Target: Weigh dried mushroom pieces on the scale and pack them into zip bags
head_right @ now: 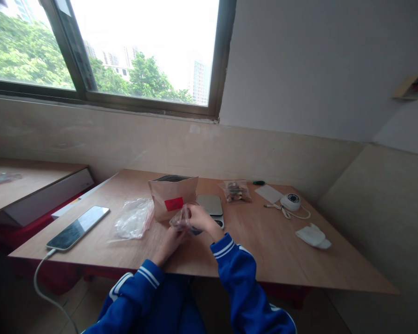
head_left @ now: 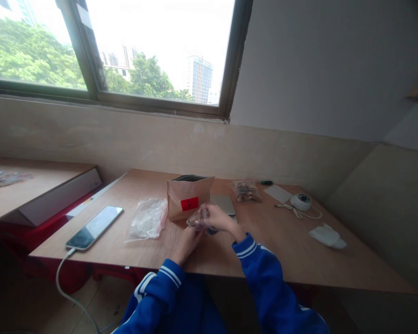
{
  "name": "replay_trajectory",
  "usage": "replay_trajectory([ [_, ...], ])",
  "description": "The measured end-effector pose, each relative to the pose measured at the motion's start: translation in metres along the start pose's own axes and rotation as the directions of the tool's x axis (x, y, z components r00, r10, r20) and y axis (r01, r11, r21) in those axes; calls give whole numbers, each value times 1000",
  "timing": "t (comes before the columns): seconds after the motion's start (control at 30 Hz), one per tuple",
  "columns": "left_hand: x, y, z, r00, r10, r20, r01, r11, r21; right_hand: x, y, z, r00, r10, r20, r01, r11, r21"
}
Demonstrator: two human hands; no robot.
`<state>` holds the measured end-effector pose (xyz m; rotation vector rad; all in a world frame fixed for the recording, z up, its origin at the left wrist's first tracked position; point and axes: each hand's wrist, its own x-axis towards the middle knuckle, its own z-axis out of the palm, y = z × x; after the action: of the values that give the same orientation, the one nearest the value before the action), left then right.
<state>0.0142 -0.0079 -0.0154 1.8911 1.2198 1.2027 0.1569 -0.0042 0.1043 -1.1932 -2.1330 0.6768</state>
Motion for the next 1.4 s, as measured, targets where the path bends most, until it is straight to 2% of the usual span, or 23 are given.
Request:
replay_trajectory([
  [0.1,0,7,-4,998,-60,-25,58,996,-69,-1,1,-3,998,40,-47,-36,996,77],
  [0.27,-1,23,-14,989,-147,-33,141,978,-157,-3,8,-17,1000,-24,-17,28,950,311],
  [0.37,-2,24,-14,979,-200,-29,191,965,-179,-3,6,-34,999,-21,-35,31,947,321],
  [0.47,-1,21,-12,978,-209,-29,194,944,-267,7,-7,-54,976,-29,-217,78,972,221],
  [0.57,-1,20,-10,980,-193,-37,174,938,-301,31,-23,-66,876,-72,-477,146,982,121],
  [0.63,-1,22,-11,983,-179,-33,162,941,-297,52,-32,-66,822,-128,-555,187,981,52],
  [0.67,-1,24,-12,984,-177,-29,161,941,-298,62,-35,-64,817,-164,-553,206,978,14],
  [0.77,-2,30,-14,981,-192,-19,178,937,-300,81,-37,-51,857,-266,-441,257,963,-83],
  [0.87,-2,32,-15,978,-207,-19,193,936,-295,83,-34,-37,868,-337,-365,303,941,-149],
  [0.97,-2,30,-14,978,-206,-11,192,931,-311,76,-31,-33,850,-358,-386,330,934,-140],
  [1.13,-1,24,-12,985,-163,-53,144,955,-261,70,-33,-38,838,-324,-439,372,928,25],
  [1.4,-1,20,-10,979,-201,-41,182,943,-278,73,-22,-33,830,-305,-467,360,932,31],
])
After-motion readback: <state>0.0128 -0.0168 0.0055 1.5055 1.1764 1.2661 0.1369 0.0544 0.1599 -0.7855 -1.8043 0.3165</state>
